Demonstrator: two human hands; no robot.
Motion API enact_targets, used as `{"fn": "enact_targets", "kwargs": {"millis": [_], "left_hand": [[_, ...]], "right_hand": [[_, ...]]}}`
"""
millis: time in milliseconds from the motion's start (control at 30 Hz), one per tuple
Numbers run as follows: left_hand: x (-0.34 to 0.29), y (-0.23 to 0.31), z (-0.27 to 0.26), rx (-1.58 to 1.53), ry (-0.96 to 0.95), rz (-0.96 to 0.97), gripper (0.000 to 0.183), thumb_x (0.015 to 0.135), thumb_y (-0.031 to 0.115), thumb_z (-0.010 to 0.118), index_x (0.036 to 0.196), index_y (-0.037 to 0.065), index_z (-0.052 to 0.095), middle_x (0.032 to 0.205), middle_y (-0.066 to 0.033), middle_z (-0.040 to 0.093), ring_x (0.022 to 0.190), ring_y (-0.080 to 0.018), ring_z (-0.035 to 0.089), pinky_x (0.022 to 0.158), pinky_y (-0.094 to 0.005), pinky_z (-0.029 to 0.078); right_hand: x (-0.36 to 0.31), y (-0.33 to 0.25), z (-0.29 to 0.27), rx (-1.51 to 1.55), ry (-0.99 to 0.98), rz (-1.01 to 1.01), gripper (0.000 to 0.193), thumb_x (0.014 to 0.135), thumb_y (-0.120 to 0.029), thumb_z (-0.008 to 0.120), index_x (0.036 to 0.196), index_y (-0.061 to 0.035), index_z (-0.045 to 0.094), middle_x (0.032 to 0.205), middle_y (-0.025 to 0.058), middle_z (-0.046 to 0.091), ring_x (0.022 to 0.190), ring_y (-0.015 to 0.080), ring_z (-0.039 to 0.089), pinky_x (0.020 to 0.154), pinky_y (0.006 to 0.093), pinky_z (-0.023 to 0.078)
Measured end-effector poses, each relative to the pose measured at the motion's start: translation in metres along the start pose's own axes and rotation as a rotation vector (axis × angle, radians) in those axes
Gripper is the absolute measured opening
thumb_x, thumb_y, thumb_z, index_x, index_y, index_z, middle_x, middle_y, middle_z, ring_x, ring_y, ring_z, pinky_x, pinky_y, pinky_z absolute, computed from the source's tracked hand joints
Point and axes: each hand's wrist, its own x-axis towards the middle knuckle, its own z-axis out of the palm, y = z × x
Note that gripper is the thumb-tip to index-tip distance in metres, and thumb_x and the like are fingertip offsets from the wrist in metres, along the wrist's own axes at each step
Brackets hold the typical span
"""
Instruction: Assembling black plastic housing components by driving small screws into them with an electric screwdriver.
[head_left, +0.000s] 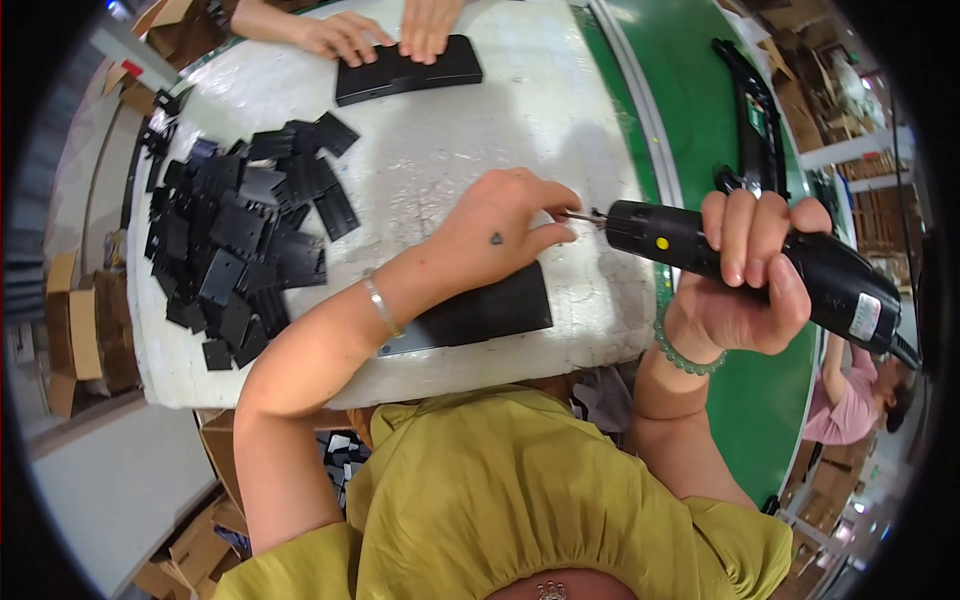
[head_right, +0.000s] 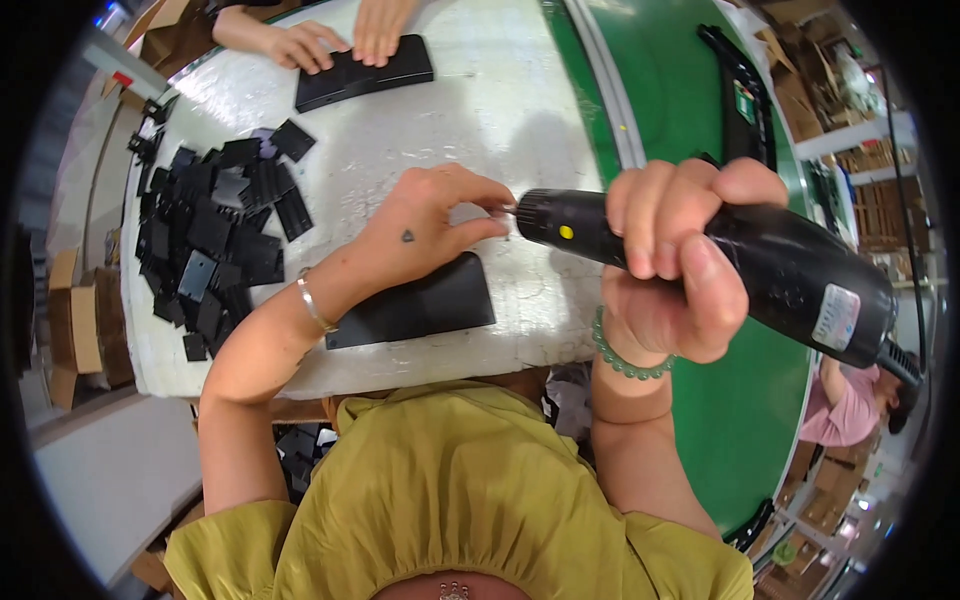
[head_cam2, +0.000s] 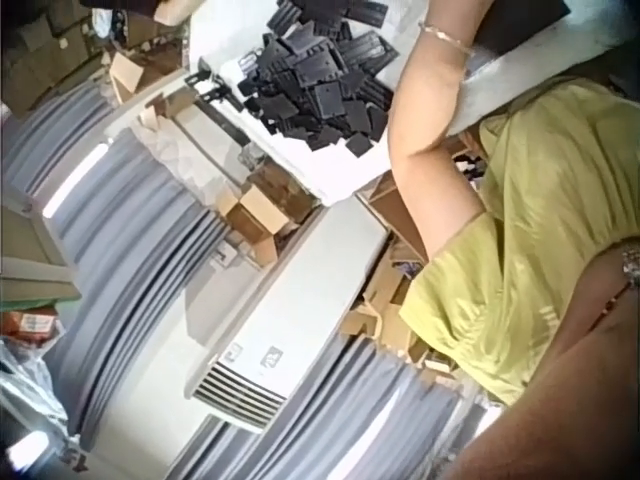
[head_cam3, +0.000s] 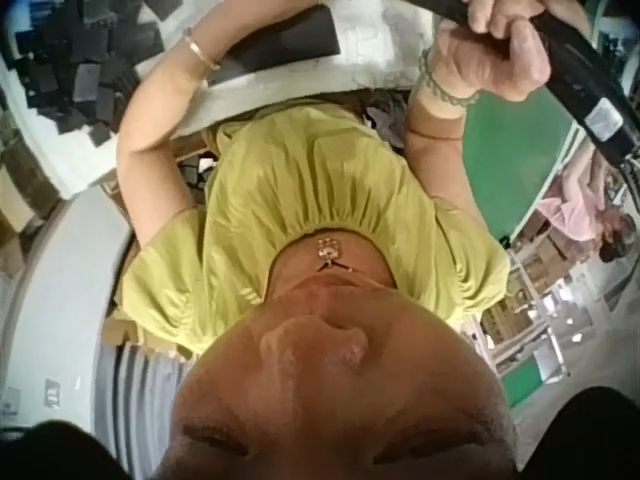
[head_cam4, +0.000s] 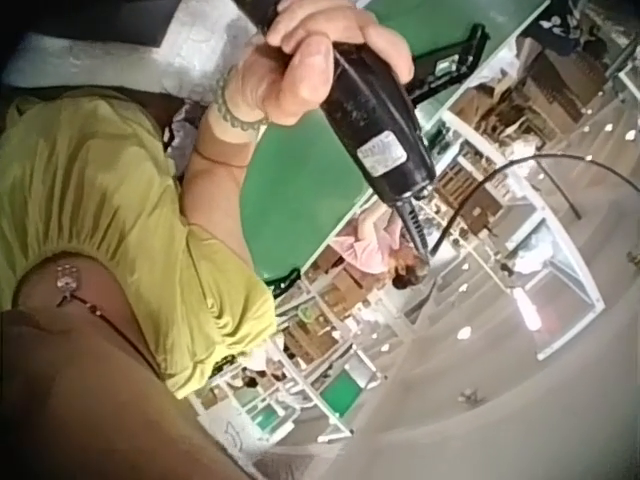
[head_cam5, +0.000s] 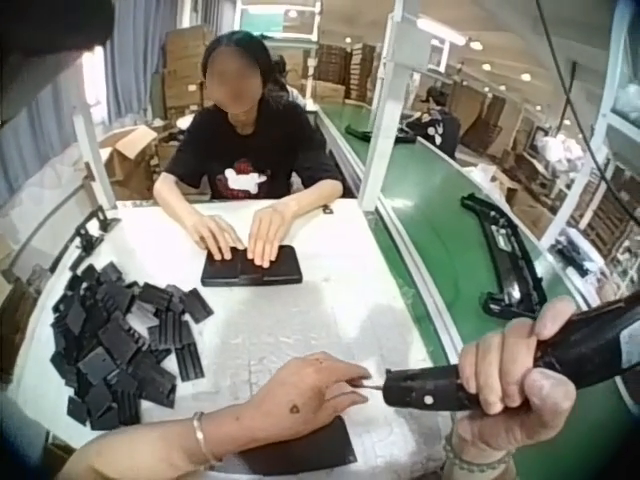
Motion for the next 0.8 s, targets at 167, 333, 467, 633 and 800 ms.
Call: {"fn": "enact_targets", "kwargs": {"millis": [167, 333, 467, 633, 800], "left_hand": [[-0.020, -0.008, -0.051, 0.333, 0.154, 0.051, 0.024, 0.073, 0.005, 0.069, 0.097, 0.005, 0.065, 0.092, -0.0134, 0.066, 0.086, -0.0281, 0.062, 0.075, -0.0351, 0.049], [-0.046, -0.018, -0.168, 0.371, 0.343, -0.336, 0.014, 0.082, 0.012, 0.064, 0.091, 0.002, 0.069, 0.082, -0.0108, 0.068, 0.071, -0.0172, 0.063, 0.065, -0.0275, 0.049], [-0.063, -0.017, -0.181, 0.446, 0.119, -0.349, 0.022, 0.076, 0.014, 0.070, 0.094, 0.001, 0.067, 0.091, -0.0129, 0.067, 0.080, -0.0223, 0.064, 0.072, -0.0293, 0.049], [-0.085, -0.038, -0.164, 0.800, -0.009, -0.162, 0.038, 0.066, 0.013, 0.075, 0.101, 0.002, 0.065, 0.098, -0.0144, 0.065, 0.085, -0.0335, 0.060, 0.082, -0.0347, 0.049], [-0.086, -0.025, -0.171, 0.426, 0.109, -0.448, 0.027, 0.074, 0.008, 0.070, 0.100, 0.002, 0.065, 0.092, -0.0117, 0.065, 0.080, -0.0204, 0.062, 0.074, -0.0291, 0.049]], "right_hand": [[0.002, -0.005, 0.007, 0.022, -0.013, 0.003, 0.039, 0.077, -0.011, 0.048, 0.115, -0.0044, 0.044, 0.060, -0.0011, 0.041, 0.051, 0.0108, 0.040, 0.056, 0.0284, 0.034], [-0.001, -0.018, -0.002, 0.017, -0.040, -0.003, 0.040, 0.076, -0.013, 0.051, 0.115, -0.0048, 0.046, 0.061, -0.0041, 0.041, 0.053, 0.0072, 0.040, 0.060, 0.0247, 0.032], [-0.002, -0.013, -0.005, 0.049, -0.038, 0.016, 0.040, 0.075, -0.012, 0.050, 0.114, -0.0048, 0.047, 0.060, -0.0043, 0.040, 0.053, 0.0064, 0.039, 0.060, 0.0239, 0.032], [-0.002, -0.009, 0.001, 0.053, -0.007, 0.041, 0.039, 0.074, -0.012, 0.050, 0.112, -0.0050, 0.047, 0.060, -0.0045, 0.040, 0.052, 0.0064, 0.039, 0.060, 0.0239, 0.032], [-0.004, -0.011, 0.003, 0.020, 0.008, 0.049, 0.037, 0.074, -0.012, 0.050, 0.110, -0.0050, 0.045, 0.060, -0.0044, 0.040, 0.051, 0.0066, 0.039, 0.060, 0.0243, 0.032]]}}
